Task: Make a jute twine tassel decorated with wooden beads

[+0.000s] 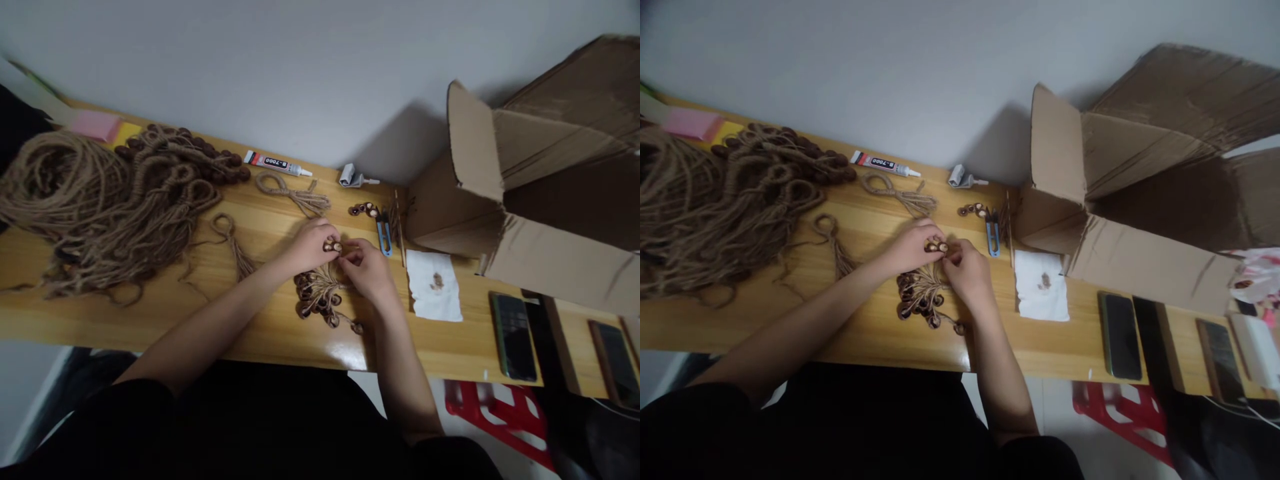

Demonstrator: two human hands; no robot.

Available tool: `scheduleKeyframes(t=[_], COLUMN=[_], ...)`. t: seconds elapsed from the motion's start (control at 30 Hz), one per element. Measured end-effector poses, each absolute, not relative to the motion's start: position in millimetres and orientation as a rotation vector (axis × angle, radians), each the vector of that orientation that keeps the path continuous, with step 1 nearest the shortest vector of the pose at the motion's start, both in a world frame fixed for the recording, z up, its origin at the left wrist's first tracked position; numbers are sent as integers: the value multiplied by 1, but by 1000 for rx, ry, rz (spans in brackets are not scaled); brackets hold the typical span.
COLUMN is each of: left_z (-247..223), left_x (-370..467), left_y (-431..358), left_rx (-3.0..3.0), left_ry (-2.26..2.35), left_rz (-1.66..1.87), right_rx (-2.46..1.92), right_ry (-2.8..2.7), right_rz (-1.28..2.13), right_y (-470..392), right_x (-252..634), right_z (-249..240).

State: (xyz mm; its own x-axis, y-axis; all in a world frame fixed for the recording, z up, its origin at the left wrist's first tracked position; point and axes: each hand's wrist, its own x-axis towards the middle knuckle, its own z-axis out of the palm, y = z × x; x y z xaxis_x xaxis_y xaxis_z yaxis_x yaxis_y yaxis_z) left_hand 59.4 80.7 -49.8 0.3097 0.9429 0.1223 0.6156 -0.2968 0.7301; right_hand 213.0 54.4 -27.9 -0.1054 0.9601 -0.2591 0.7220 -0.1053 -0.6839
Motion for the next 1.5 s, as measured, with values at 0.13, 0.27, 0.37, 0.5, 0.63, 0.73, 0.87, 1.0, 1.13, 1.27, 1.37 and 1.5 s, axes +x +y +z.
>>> scheduleKeyframes(t=[0.13,0.27,0.37,0.5,0.63,0.73,0.87,1.0,1.13,1.27,1.37,1.5], left_z=[-51,-53,-53,-53,-52,-51,-51,-51,-52,-53,-52,-49], left_x=[59,59,59,59,59,58,57,56,55,55,54,53], left_y=[81,81,81,82,82,82,82,83,84,84,85,85], left_rx=[2024,2024,2026,2031,2036,2009,1950,2024,2092,2146,2175,2196], left_ry=[1371,1364,1360,1360,1342,1326,1306,1277,1257,1242,1223,1210], left_rz=[752,757,749,745,768,795,815,804,780,733,680,632], right_rx=[-1866,-1854,-1836,-1821,-1829,-1889,-1968,-2026,-2040,-2055,-2067,-2054], right_ry=[-1839,-1789,-1765,-1750,-1765,-1774,-1813,-1862,-1919,-1955,-1972,-1982], right_rz=[1025,1067,1102,1078,1031,1017,970,902,805,780,763,777], right_y=[55,56,56,55,56,56,56,56,56,55,55,55], right_x=[211,209,207,207,211,214,214,212,210,210,210,211], right_z=[-28,-29,-28,-29,-31,-30,-26,-23,-20,-18,-18,-19])
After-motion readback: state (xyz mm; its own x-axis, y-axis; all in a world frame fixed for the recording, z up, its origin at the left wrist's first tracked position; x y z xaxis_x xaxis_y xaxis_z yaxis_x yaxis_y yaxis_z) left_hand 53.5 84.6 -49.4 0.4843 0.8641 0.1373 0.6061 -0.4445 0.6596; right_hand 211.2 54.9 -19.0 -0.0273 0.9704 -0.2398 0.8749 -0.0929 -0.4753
